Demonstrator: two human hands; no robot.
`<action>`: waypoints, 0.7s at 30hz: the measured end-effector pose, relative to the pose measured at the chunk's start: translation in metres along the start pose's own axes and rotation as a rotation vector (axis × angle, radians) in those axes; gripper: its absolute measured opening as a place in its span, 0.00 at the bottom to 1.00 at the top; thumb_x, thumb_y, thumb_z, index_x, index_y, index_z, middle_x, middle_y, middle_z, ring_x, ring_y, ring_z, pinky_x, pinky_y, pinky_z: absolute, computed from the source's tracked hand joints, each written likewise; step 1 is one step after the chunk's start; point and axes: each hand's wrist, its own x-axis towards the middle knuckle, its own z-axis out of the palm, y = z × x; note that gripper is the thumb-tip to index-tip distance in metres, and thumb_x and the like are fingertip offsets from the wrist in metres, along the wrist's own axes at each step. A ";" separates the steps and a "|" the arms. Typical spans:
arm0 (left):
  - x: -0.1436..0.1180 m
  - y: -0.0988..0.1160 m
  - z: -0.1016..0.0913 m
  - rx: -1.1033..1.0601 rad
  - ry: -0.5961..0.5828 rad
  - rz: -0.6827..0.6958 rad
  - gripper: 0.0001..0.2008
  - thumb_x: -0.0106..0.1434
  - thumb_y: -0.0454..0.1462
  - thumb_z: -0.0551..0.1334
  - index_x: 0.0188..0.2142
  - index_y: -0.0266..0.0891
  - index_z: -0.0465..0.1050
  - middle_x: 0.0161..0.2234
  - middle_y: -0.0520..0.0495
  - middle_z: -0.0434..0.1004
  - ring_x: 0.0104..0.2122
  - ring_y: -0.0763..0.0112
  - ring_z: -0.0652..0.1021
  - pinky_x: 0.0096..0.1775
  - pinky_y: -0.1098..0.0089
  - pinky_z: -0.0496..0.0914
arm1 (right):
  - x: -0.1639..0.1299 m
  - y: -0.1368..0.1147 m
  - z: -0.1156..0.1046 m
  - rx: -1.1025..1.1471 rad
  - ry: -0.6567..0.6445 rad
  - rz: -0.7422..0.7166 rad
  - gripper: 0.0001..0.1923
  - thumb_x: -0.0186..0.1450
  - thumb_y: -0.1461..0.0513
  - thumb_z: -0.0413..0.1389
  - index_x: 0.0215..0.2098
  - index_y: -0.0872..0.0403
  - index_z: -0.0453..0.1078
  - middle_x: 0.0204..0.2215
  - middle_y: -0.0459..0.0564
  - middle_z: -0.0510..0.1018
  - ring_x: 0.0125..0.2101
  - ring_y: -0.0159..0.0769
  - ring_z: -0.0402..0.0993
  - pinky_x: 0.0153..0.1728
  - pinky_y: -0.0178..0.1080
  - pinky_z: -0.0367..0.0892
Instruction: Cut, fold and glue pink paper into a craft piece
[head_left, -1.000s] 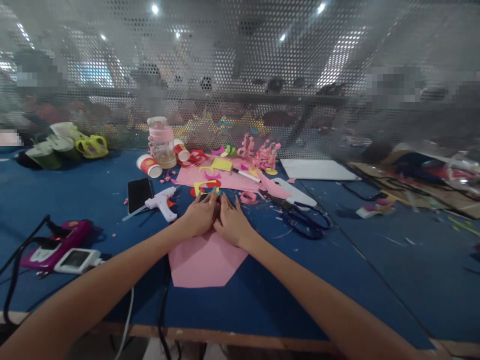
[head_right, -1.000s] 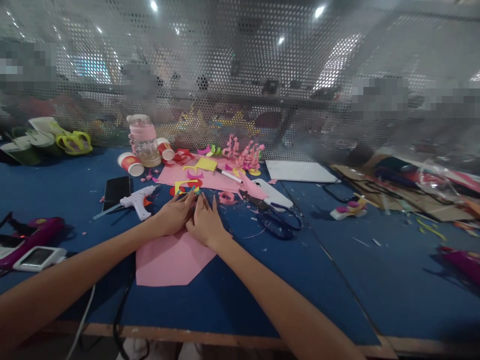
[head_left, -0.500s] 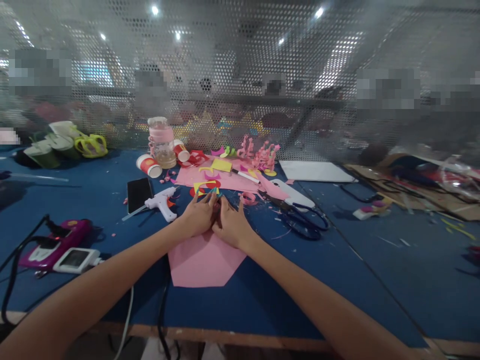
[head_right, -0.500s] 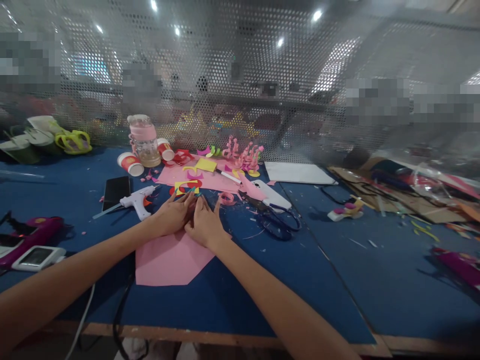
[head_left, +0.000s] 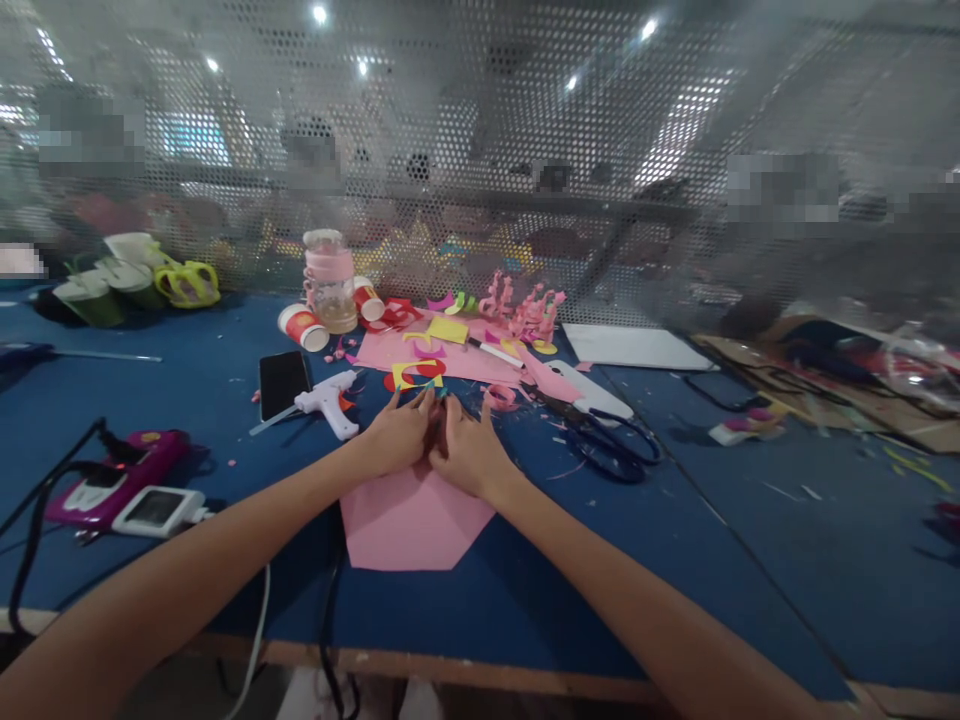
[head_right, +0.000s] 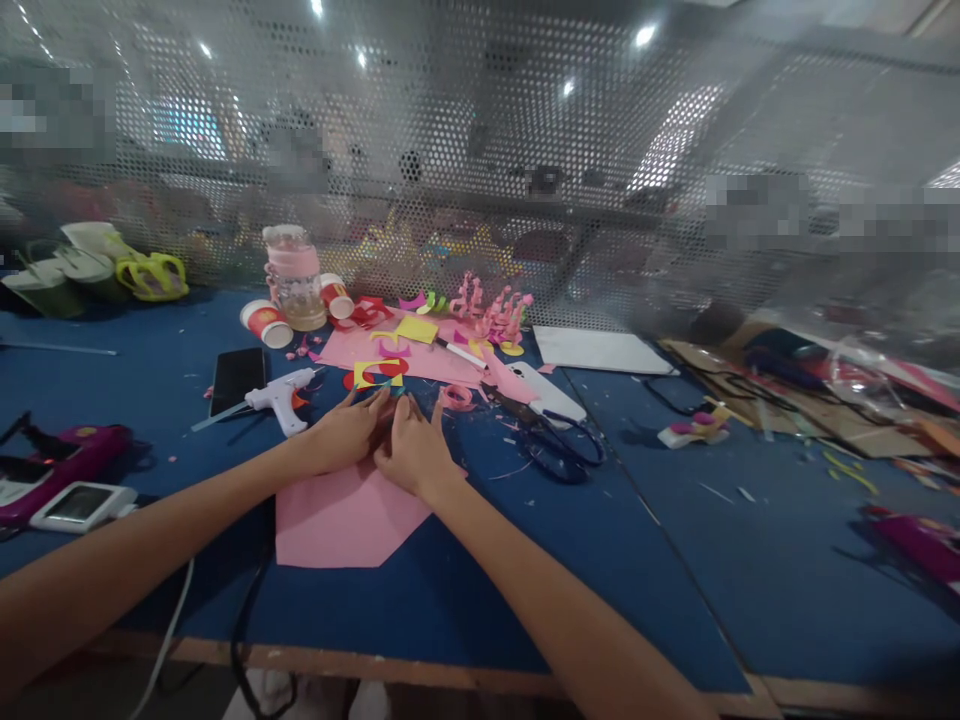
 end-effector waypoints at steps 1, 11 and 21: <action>-0.001 -0.001 0.000 -0.036 -0.007 -0.007 0.26 0.58 0.31 0.45 0.56 0.23 0.50 0.55 0.27 0.57 0.54 0.59 0.63 0.53 0.55 0.54 | 0.000 0.000 0.000 0.000 0.005 -0.001 0.31 0.54 0.62 0.44 0.53 0.73 0.51 0.49 0.69 0.64 0.49 0.48 0.62 0.54 0.54 0.35; -0.004 0.008 -0.005 0.025 -0.027 0.025 0.23 0.57 0.30 0.45 0.51 0.18 0.57 0.54 0.24 0.57 0.54 0.57 0.64 0.55 0.58 0.52 | -0.001 -0.001 -0.002 -0.029 0.005 -0.010 0.24 0.54 0.64 0.45 0.47 0.68 0.57 0.42 0.63 0.68 0.44 0.45 0.66 0.54 0.51 0.37; -0.007 0.013 -0.013 -0.023 0.046 -0.003 0.23 0.54 0.27 0.48 0.51 0.25 0.57 0.52 0.33 0.63 0.53 0.64 0.65 0.52 0.66 0.58 | -0.002 0.000 -0.003 0.043 -0.011 0.011 0.28 0.54 0.63 0.46 0.52 0.70 0.53 0.47 0.67 0.66 0.47 0.46 0.65 0.54 0.51 0.40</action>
